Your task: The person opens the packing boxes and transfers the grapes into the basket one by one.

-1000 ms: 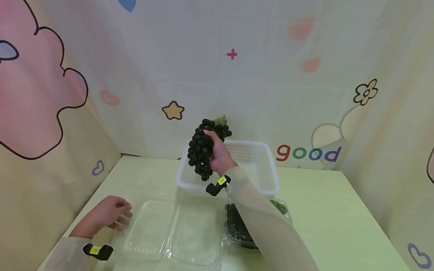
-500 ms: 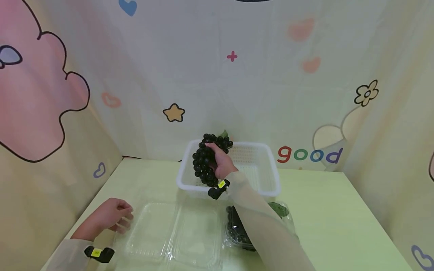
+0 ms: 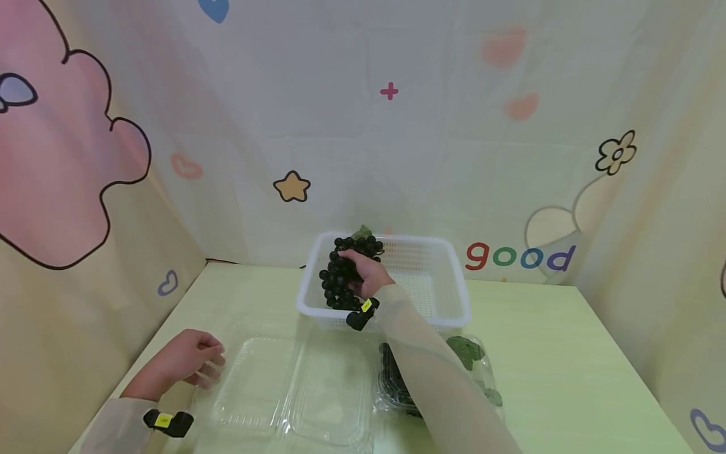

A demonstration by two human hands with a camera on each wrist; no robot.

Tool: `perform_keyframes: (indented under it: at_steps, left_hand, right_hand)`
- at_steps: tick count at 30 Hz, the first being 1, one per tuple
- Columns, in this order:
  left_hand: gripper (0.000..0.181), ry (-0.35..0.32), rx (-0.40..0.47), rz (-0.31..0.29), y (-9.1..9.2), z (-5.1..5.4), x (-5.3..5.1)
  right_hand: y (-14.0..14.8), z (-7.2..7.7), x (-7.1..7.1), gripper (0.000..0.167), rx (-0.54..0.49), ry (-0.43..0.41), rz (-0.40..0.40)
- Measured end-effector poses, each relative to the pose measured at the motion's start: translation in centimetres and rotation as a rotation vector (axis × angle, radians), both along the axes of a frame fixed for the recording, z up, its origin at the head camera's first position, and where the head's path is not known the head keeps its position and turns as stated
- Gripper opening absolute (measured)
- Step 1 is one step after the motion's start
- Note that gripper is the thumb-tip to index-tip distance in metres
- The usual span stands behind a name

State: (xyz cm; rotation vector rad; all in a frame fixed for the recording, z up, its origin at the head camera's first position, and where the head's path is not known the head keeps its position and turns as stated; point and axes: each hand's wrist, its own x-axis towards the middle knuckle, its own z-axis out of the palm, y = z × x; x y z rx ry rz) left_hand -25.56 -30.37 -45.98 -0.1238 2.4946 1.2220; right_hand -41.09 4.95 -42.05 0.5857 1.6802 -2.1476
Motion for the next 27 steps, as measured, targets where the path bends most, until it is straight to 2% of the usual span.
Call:
perform_keyframes:
  at_steps: [8,17,24,27]
  left_hand:
    - [0.027,-0.003,-0.006,0.005,0.1,0.3,0.1]
    - [0.026,-0.004,-0.004,0.010,-0.1,-0.1,0.1]
    - [0.027,0.004,0.005,0.008,0.0,-0.1,0.1]
    - [0.027,0.003,0.007,0.008,0.0,0.1,0.1]
  right_hand:
    - [0.4,-0.6,-0.8,0.097,0.077,-0.026,0.030]
    - [0.5,-0.9,-1.2,0.092,0.128,-0.051,0.104]
    - [0.9,-1.2,-1.7,0.093,0.224,-0.019,0.198]
    - [0.9,-1.3,-1.9,0.084,0.250,-0.014,0.201]
